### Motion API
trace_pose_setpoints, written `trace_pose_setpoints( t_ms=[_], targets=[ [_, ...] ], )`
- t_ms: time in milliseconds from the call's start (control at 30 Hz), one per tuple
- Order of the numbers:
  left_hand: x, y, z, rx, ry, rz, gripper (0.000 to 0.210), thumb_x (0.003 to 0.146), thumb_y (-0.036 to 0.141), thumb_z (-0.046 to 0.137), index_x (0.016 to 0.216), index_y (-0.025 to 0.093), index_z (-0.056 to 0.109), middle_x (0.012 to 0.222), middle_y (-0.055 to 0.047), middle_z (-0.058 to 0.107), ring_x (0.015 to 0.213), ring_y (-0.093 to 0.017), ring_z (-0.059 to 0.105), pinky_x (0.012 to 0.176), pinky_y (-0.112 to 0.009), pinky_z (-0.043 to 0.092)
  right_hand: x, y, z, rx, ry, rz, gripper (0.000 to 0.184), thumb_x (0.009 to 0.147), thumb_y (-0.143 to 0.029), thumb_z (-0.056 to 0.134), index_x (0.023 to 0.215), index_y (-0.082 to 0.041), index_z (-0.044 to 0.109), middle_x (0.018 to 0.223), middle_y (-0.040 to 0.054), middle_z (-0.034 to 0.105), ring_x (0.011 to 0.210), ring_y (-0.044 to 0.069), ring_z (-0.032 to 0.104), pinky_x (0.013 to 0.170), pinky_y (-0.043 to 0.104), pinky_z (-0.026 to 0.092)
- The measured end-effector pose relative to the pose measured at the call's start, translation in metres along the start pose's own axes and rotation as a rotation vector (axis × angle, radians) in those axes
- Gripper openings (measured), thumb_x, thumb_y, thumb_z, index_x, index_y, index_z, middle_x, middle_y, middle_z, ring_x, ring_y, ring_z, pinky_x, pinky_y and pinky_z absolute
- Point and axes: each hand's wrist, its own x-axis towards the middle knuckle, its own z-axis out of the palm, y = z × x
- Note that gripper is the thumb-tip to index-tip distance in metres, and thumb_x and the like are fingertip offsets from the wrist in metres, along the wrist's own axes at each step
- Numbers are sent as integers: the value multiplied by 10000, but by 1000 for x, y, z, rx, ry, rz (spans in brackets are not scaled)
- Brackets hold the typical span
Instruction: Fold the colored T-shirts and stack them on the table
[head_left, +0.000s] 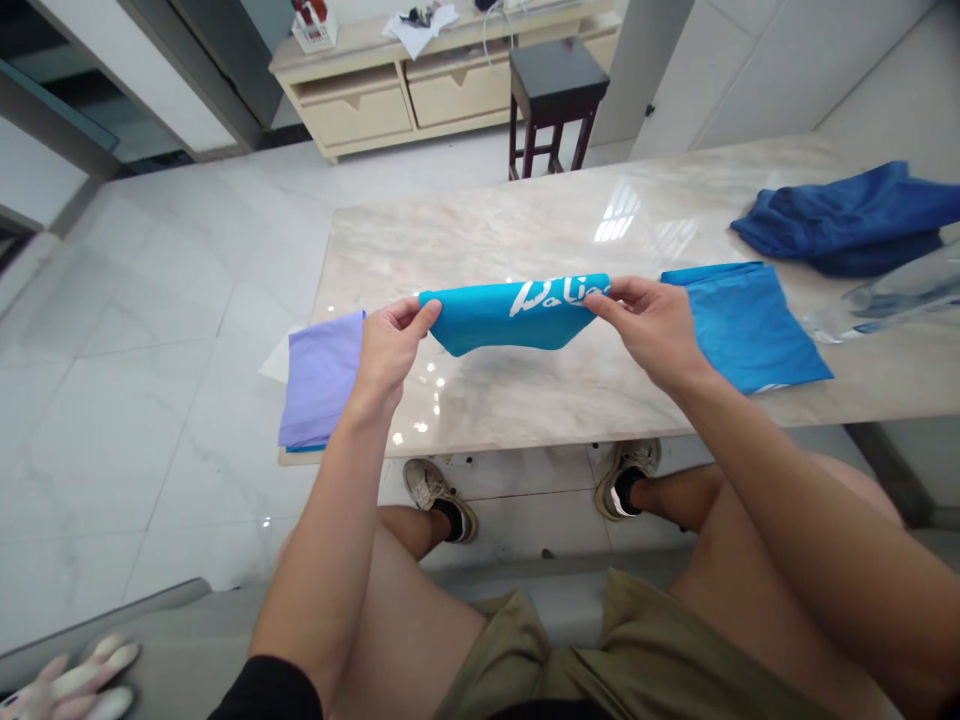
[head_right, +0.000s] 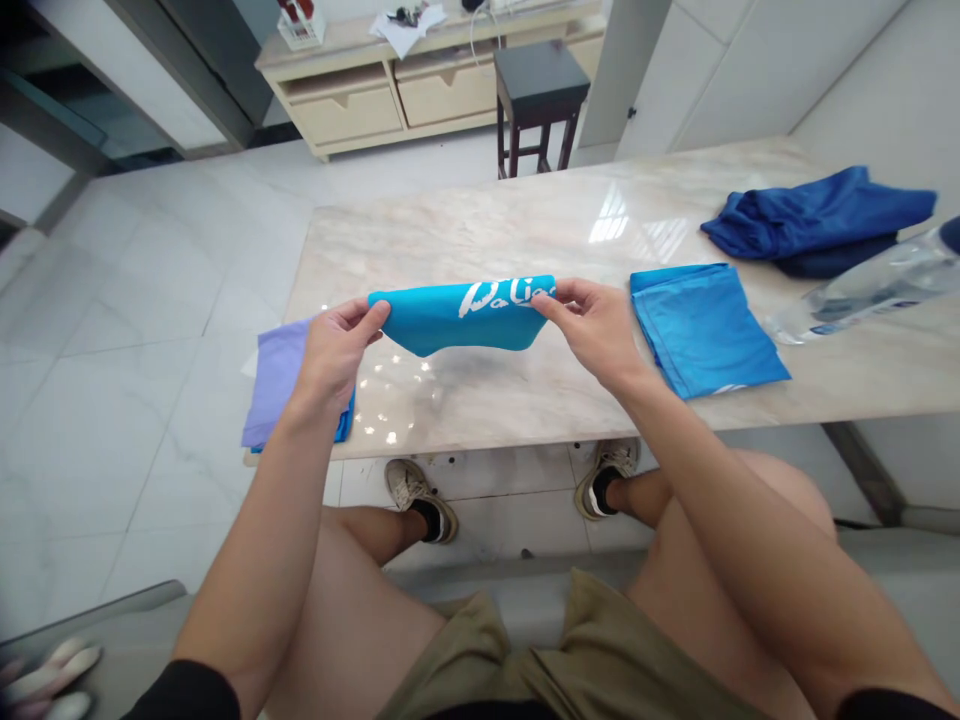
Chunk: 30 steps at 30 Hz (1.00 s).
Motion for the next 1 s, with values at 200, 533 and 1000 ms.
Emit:
trace_pose_setpoints(
  t_ms=[200,533,1000],
  targets=[
    [0,5,6,133,117,236,528,899,718,893,954,217,735,1116,-80,805,1157,-248,739,987,-333,604,1,-5,0,-182,107,-176,273,1012,-563,827,1023,-290,806,1335,85,813,1293,329,752,1057,492,659],
    [-30,10,23,147,181,293,726,926,976,654,936,264,513,908,-16,598,1019,-225,680,820,-289,549,-30,-17,-6,-149,207,-96,553,1014,-846,664,1092,-301,707,1007,106,758,1048,335,771,800,449,656],
    [-24,-97,45,342,72,-251,279,1103,438,697,946,234,587,932,-17,706,920,-195,685,812,-272,488,-36,57,28,-253,19,282,496,957,-760,705,968,-268,648,1028,122,822,1028,326,794,876,421,612]
  ],
)
